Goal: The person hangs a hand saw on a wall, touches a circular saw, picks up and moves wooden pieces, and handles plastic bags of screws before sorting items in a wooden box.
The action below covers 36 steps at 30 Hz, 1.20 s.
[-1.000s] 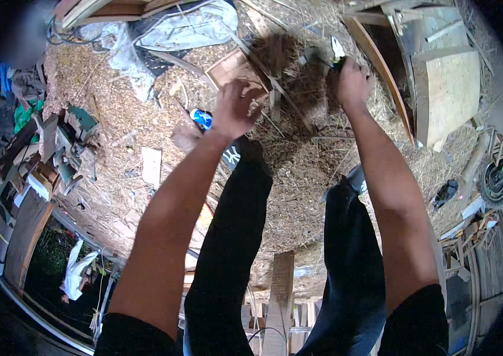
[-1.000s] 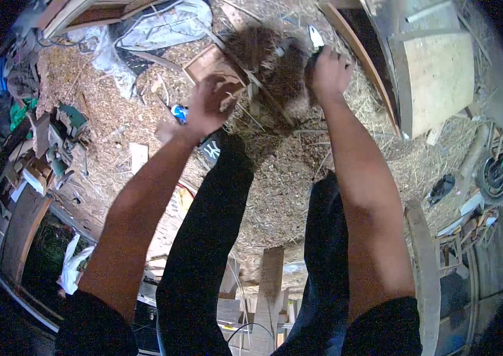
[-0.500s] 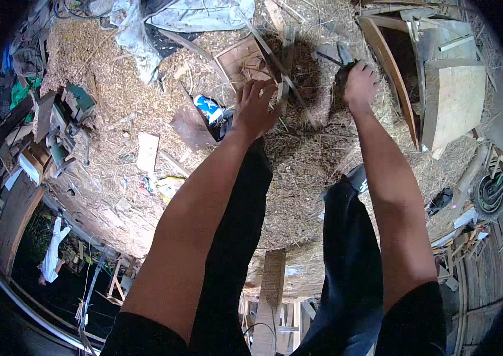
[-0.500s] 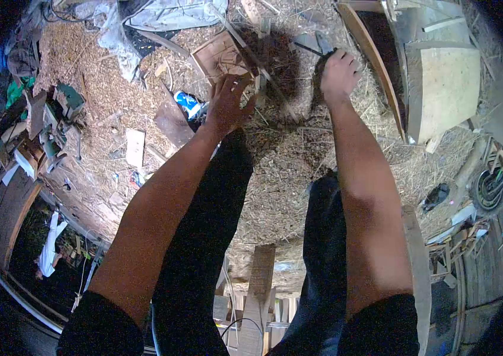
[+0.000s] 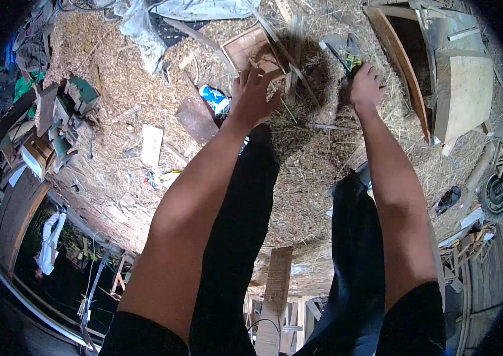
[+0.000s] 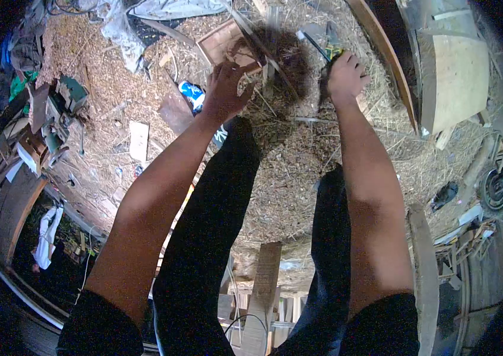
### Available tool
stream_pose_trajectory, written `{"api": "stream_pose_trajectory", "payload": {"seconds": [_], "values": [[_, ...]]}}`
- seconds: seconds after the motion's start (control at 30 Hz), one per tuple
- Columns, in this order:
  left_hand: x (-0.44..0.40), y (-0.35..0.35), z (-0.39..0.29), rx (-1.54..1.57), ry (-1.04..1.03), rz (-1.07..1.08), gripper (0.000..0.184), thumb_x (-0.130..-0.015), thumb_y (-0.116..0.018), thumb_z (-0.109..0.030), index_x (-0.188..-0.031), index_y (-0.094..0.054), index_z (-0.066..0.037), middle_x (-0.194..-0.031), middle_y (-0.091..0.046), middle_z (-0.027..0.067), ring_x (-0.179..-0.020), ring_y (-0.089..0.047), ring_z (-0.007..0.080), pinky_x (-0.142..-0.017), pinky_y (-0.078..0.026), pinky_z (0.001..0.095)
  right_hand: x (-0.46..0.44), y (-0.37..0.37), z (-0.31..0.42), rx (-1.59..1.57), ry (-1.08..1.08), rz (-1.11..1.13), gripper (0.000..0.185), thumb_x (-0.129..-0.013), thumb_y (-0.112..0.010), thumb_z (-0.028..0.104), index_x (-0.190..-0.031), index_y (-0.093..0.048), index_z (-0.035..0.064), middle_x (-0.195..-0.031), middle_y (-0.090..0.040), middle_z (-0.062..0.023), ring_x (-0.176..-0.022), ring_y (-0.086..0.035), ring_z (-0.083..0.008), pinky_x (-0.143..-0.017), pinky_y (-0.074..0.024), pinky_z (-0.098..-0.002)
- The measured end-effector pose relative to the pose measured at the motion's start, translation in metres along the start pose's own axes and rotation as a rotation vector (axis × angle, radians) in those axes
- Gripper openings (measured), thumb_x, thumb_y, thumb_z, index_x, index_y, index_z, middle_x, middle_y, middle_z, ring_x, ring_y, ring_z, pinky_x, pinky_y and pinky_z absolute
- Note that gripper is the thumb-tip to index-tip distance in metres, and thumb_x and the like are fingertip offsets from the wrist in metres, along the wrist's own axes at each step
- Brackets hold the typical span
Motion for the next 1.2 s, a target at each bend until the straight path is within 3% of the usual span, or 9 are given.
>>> {"api": "stream_pose_trajectory", "payload": {"seconds": [0.07, 0.13, 0.2, 0.23, 0.27, 0.47, 0.73, 1.13, 1.2], "values": [[0.007, 0.001, -0.002, 0.054, 0.015, 0.006, 0.043, -0.088, -0.07, -0.036, -0.127, -0.063, -0.017, -0.128, -0.056, 0.0141, -0.125, -0.049, 0.0392, -0.104, -0.041, 0.0534, 0.008, 0.011, 0.006, -0.019, 0.002, 0.081, 0.036, -0.101, -0.047, 0.016, -0.136, -0.044, 0.0074, -0.135, -0.061, -0.0143, -0.127, -0.055, -0.0339, -0.103, -0.0367, -0.0639], [0.019, -0.003, -0.002, 0.023, 0.038, -0.002, 0.044, -0.089, -0.071, -0.035, -0.128, -0.063, -0.016, -0.13, -0.055, 0.015, -0.126, -0.049, 0.0408, -0.106, -0.041, 0.0541, 0.013, 0.015, 0.011, 0.002, 0.049, -0.096, 0.04, -0.1, -0.048, 0.014, -0.139, -0.042, 0.0075, -0.126, -0.067, -0.0166, -0.12, -0.062, -0.034, -0.107, -0.0309, -0.0661], [0.03, -0.001, -0.003, -0.009, 0.061, -0.009, 0.045, -0.089, -0.072, -0.034, -0.129, -0.063, -0.015, -0.133, -0.054, 0.0158, -0.127, -0.048, 0.0423, -0.107, -0.041, 0.0547, 0.019, 0.015, 0.01, -0.058, 0.036, 0.316, 0.04, -0.098, -0.049, 0.01, -0.138, -0.043, 0.0088, -0.112, -0.074, -0.0156, -0.105, -0.07, -0.0341, -0.108, -0.0287, -0.0678], [0.034, 0.001, -0.005, -0.028, 0.077, 0.004, 0.045, -0.09, -0.072, -0.035, -0.129, -0.063, -0.014, -0.135, -0.053, 0.0156, -0.128, -0.048, 0.0427, -0.107, -0.041, 0.0553, 0.024, 0.012, 0.008, -0.073, 0.099, 0.14, 0.038, -0.096, -0.049, 0.008, -0.134, -0.047, 0.0065, -0.098, -0.076, -0.015, -0.092, -0.073, -0.0348, -0.106, -0.0287, -0.0689], [0.037, 0.004, -0.008, -0.045, 0.093, 0.016, 0.045, -0.09, -0.071, -0.036, -0.128, -0.063, -0.014, -0.137, -0.052, 0.0154, -0.129, -0.047, 0.0431, -0.108, -0.041, 0.056, 0.027, 0.015, 0.007, -0.07, 0.1, 0.133, 0.038, -0.096, -0.049, 0.008, -0.134, -0.047, 0.0065, -0.098, -0.076, -0.015, -0.092, -0.073, -0.0348, -0.106, -0.0287, -0.0689], [0.048, 0.046, -0.025, 0.011, 0.188, 0.029, 0.046, -0.087, -0.072, -0.033, -0.127, -0.063, -0.011, -0.134, -0.053, 0.0143, -0.132, -0.044, 0.0386, -0.11, -0.037, 0.0542, 0.05, 0.092, -0.006, -0.073, 0.187, 0.127, 0.032, -0.091, -0.057, 0.01, -0.122, -0.052, 0.0029, -0.105, -0.072, -0.0198, -0.111, -0.064, -0.0364, -0.098, -0.0329, -0.0615], [0.031, 0.152, -0.026, 0.103, 0.102, -0.144, 0.045, -0.086, -0.072, -0.032, -0.127, -0.063, -0.016, -0.128, -0.055, 0.0142, -0.129, -0.047, 0.038, -0.107, -0.04, 0.0535, 0.064, 0.269, 0.003, -0.371, 0.434, -0.387, 0.028, -0.079, -0.069, 0.011, -0.103, -0.057, 0.0027, -0.101, -0.058, -0.015, -0.11, -0.05, -0.0348, -0.096, -0.03, -0.0572], [-0.04, 0.358, 0.042, -0.056, -0.02, -0.463, 0.041, -0.085, -0.075, -0.02, -0.122, -0.062, -0.008, -0.122, -0.058, 0.0172, -0.118, -0.055, 0.0375, -0.099, -0.045, 0.0524, -0.04, 0.469, 0.182, -0.24, 0.421, -0.518, 0.03, -0.085, -0.067, 0.012, -0.112, -0.057, 0.0071, -0.107, -0.061, -0.0114, -0.114, -0.053, -0.032, -0.1, -0.0324, -0.0643], [-0.054, 0.373, 0.061, -0.039, -0.09, -0.535, 0.04, -0.085, -0.076, -0.018, -0.121, -0.062, -0.009, -0.117, -0.061, 0.0169, -0.114, -0.057, 0.0386, -0.098, -0.046, 0.052, -0.052, 0.488, 0.205, -0.09, 0.529, -0.742, 0.025, -0.089, -0.061, 0.01, -0.113, -0.056, 0.0081, -0.111, -0.06, -0.0078, -0.113, -0.053, -0.0304, -0.1, -0.0335, -0.065]]}}
Point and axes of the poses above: each hand's wrist, its own x-axis away from the middle knuckle, its own y-axis out of the back of the hand, z = x × y, the point moved 3 cm from there along -x, towards the middle knuckle
